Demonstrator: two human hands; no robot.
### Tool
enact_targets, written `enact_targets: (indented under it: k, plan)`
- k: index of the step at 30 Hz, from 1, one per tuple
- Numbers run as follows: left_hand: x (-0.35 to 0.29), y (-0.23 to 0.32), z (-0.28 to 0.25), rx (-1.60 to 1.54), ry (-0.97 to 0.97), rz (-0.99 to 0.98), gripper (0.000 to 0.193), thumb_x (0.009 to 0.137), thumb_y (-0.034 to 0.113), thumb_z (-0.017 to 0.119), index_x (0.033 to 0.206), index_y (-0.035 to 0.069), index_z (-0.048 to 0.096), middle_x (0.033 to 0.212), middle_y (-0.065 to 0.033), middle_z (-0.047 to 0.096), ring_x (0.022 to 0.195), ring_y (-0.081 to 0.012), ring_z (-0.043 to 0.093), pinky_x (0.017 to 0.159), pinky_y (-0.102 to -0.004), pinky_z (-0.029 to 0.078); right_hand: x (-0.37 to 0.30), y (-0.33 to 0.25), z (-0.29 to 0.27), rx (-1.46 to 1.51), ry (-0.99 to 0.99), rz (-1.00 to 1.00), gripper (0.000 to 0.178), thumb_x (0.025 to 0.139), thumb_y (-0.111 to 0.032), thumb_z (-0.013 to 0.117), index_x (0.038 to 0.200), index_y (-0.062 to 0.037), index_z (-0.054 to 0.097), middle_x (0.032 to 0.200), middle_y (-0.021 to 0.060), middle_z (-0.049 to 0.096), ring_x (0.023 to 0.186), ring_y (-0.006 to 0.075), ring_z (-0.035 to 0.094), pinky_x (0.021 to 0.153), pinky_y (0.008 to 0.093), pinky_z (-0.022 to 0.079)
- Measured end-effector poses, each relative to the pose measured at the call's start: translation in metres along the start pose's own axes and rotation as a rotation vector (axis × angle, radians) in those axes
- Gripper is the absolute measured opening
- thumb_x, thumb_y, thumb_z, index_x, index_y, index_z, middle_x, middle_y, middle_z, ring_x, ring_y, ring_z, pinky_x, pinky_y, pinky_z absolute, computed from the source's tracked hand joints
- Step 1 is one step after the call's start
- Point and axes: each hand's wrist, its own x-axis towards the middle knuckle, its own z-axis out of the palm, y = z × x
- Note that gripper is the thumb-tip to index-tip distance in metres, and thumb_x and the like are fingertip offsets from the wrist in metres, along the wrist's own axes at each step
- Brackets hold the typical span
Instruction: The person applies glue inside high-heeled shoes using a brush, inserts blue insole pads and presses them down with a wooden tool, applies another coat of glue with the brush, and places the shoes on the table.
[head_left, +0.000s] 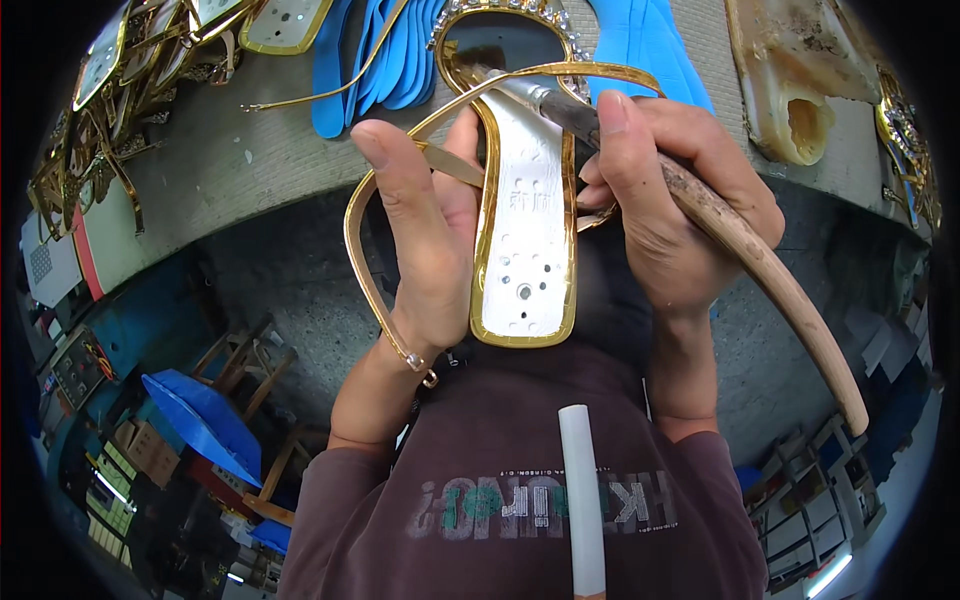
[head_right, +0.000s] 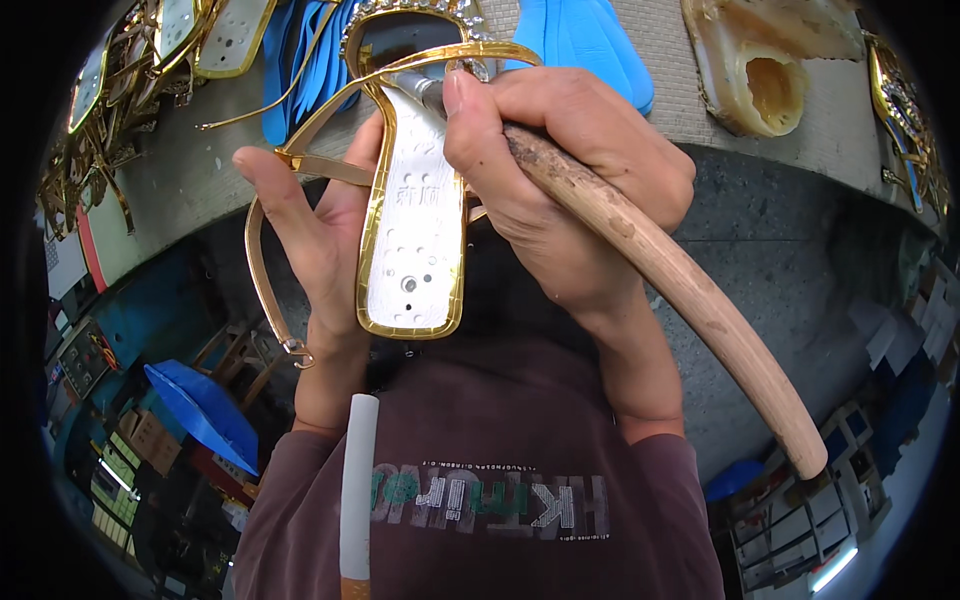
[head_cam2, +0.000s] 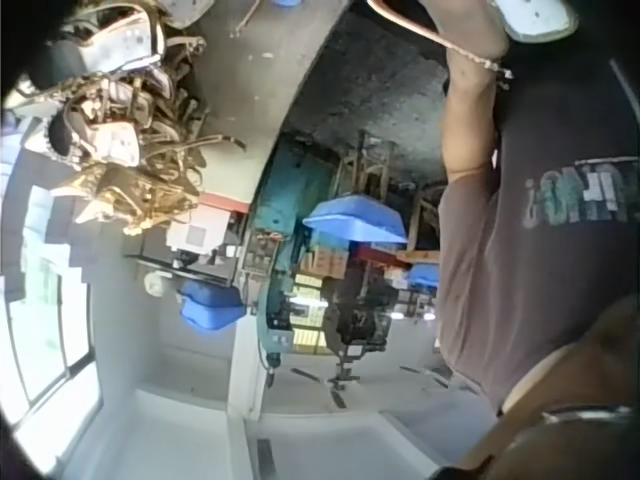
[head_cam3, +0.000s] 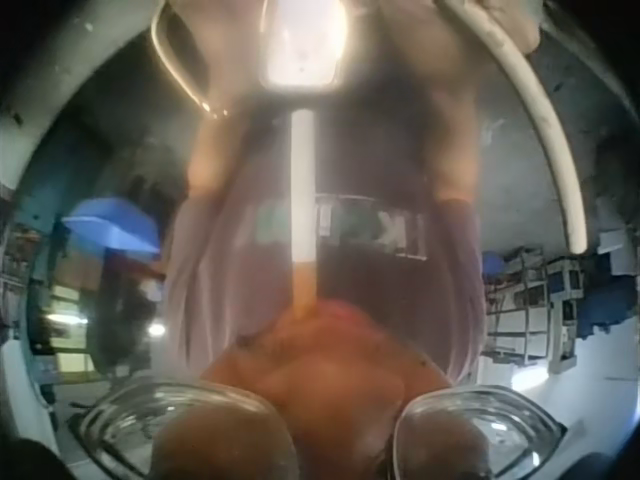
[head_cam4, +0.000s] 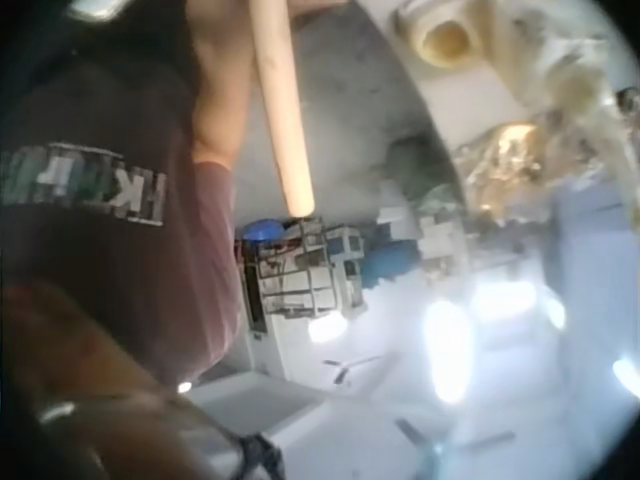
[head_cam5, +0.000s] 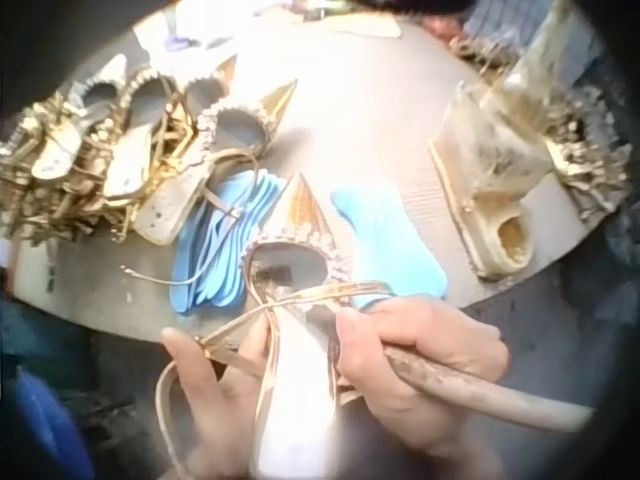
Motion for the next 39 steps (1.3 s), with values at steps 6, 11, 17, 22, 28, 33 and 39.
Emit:
enact_targets:
  k: [6,11,17,22,28,33,39]
  plan:
    - [-0.002,-0.003,0.004,0.073,0.065,0.031,0.120,0.076,0.094,0.015,0.148,-0.001,0.032,0.132,-0.0118,0.055,0.115,-0.0198,0.057,0.096,-0.0324,0.049,-0.006,0.000,-0.011,-0.095,-0.002,-0.087,0.005,0.088,0.005,0.068,0.083,0.0056,0.067,0.069,0.0104,0.066,0.054,0.0105,0.062,0.050,0.0214,0.050]
    - [-0.002,-0.004,0.006,0.069,0.047,0.038,0.122,0.076,0.094,0.014,0.149,-0.002,0.030,0.134,-0.0123,0.054,0.118,-0.0194,0.056,0.099,-0.0329,0.048,-0.011,-0.009,-0.020,-0.111,0.008,-0.064,0.005,0.088,0.004,0.067,0.084,0.0061,0.067,0.071,0.0114,0.066,0.054,0.0116,0.062,0.050,0.0222,0.051]
    - [-0.004,-0.001,0.008,0.196,0.068,0.063,0.124,0.075,0.094,0.013,0.150,-0.003,0.027,0.136,-0.0124,0.054,0.120,-0.0185,0.056,0.100,-0.0320,0.047,-0.023,-0.023,-0.032,-0.079,0.051,0.007,0.007,0.089,0.003,0.065,0.084,0.0070,0.067,0.075,0.0154,0.067,0.053,0.0134,0.062,0.048,0.0232,0.052]
    - [0.001,-0.003,-0.003,0.322,0.004,0.093,0.124,0.075,0.094,0.011,0.149,-0.004,0.028,0.131,-0.0121,0.056,0.115,-0.0175,0.058,0.095,-0.0303,0.050,-0.034,-0.034,-0.040,-0.074,0.067,0.036,0.010,0.089,0.001,0.063,0.081,0.0074,0.066,0.078,0.0193,0.067,0.051,0.0155,0.061,0.045,0.0248,0.050]
    - [0.003,-0.002,-0.008,0.364,0.014,0.118,0.123,0.076,0.094,0.011,0.147,-0.005,0.030,0.127,-0.0131,0.058,0.108,-0.0168,0.061,0.087,-0.0283,0.052,-0.050,-0.044,-0.048,-0.047,0.051,0.026,0.013,0.090,-0.001,0.058,0.082,0.0072,0.064,0.078,0.0222,0.065,0.046,0.0165,0.058,0.041,0.0257,0.048]
    - [0.003,-0.004,-0.001,0.301,0.102,0.131,0.123,0.078,0.093,0.013,0.146,-0.007,0.032,0.128,-0.0137,0.057,0.108,-0.0168,0.059,0.088,-0.0262,0.049,-0.064,-0.056,-0.055,0.013,0.008,-0.007,0.017,0.091,-0.005,0.056,0.081,0.0076,0.060,0.081,0.0263,0.062,0.042,0.0169,0.055,0.036,0.0253,0.045]
    - [0.004,0.000,0.002,0.198,0.165,0.146,0.114,0.083,0.087,0.015,0.146,-0.006,0.033,0.130,-0.0124,0.056,0.110,-0.0170,0.057,0.090,-0.0259,0.046,-0.079,-0.063,-0.065,-0.071,-0.072,-0.056,0.016,0.090,-0.009,0.063,0.084,0.0042,0.058,0.076,0.0233,0.063,0.040,0.0134,0.056,0.036,0.0224,0.045]
